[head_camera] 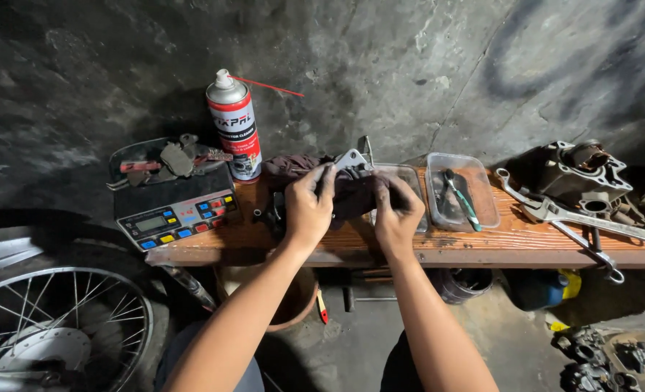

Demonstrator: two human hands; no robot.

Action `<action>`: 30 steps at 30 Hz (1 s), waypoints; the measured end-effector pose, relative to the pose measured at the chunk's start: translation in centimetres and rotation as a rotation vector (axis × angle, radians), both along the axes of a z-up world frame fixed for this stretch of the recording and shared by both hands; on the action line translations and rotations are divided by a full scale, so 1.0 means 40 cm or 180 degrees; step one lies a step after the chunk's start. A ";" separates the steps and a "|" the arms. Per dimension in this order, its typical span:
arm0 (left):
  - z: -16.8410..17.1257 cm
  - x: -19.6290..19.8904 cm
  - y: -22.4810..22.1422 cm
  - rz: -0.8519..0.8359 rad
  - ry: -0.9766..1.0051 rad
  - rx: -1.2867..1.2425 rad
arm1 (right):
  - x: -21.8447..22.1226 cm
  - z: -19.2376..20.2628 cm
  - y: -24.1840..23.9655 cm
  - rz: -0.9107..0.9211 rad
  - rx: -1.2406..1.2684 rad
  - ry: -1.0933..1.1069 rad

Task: Cleaning the friction surfaces of motorcycle brake pads using sandpaper to remove glaze or debris.

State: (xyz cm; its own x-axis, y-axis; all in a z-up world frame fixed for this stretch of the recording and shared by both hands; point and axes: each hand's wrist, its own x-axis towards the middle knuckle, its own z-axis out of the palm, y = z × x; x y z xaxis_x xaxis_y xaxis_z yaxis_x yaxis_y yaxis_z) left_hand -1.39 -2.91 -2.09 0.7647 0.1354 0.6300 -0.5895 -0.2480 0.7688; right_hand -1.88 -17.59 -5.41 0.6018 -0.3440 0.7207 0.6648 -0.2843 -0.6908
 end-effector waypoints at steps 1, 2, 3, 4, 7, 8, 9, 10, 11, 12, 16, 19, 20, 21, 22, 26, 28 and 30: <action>-0.002 0.004 0.005 0.0009 -0.0001 -0.0001 | -0.001 0.011 0.006 0.0009 -0.0001 -0.0001; -0.004 0.008 0.010 -0.0005 0.0040 -0.0064 | -0.003 0.022 0.012 0.0062 0.0031 -0.0067; -0.009 0.010 0.014 -0.0023 0.0086 -0.0130 | -0.008 0.032 0.017 0.0111 0.0061 -0.0127; -0.013 0.012 0.017 -0.0017 0.0090 -0.0134 | 0.005 0.015 0.010 0.0116 0.0056 -0.0123; -0.030 0.031 0.028 -0.0472 0.0212 -0.0067 | 0.029 -0.014 -0.002 0.0464 0.0337 0.0110; -0.041 0.042 0.035 -0.0584 0.0230 0.0031 | 0.026 -0.009 0.002 0.0897 0.0788 0.0378; -0.053 0.051 0.043 -0.0685 0.0250 0.0126 | 0.024 -0.005 0.008 0.1338 0.1235 0.0651; -0.044 0.046 0.050 -0.0678 0.0253 0.0122 | 0.041 -0.023 -0.006 0.1344 0.1231 0.0656; -0.034 0.042 0.057 -0.0788 0.0165 0.0350 | 0.059 -0.040 -0.021 0.1327 0.1242 0.0767; -0.024 0.039 0.063 -0.0896 0.0076 0.0578 | 0.078 -0.057 -0.036 0.1310 0.1253 0.0879; -0.010 0.030 0.075 -0.0963 0.0004 0.0634 | 0.091 -0.081 -0.046 0.1212 0.0906 0.0799; -0.022 0.037 0.075 -0.0867 0.0191 0.0456 | 0.097 -0.082 -0.028 0.1190 0.1138 0.0608; -0.032 0.040 0.074 -0.0835 0.0261 0.0302 | 0.088 -0.070 -0.026 0.1141 0.1026 0.0560; -0.041 0.046 0.072 -0.0811 0.0326 0.0155 | 0.081 -0.057 -0.024 0.1083 0.0920 0.0505; -0.041 0.052 0.071 -0.0809 0.0322 0.0157 | 0.073 -0.058 -0.027 0.1086 0.0921 0.0501; -0.017 0.042 0.074 -0.0825 0.0438 -0.0412 | 0.037 -0.046 -0.014 0.0746 0.0322 0.0796; 0.005 0.027 0.079 -0.0856 0.0327 -0.0413 | 0.041 -0.049 -0.008 0.0604 0.0538 0.0991; 0.018 0.008 0.081 -0.1020 -0.0007 -0.0151 | 0.063 -0.074 -0.017 0.0925 0.1604 0.1094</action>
State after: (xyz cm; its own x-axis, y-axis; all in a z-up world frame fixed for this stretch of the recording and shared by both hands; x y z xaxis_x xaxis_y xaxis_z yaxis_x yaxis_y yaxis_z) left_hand -1.05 0.31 -1.38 0.7718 -0.0827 0.6305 -0.6335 -0.0135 0.7736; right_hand 0.66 -18.26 -8.39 0.8871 -0.3776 0.2656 0.3843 0.2851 -0.8781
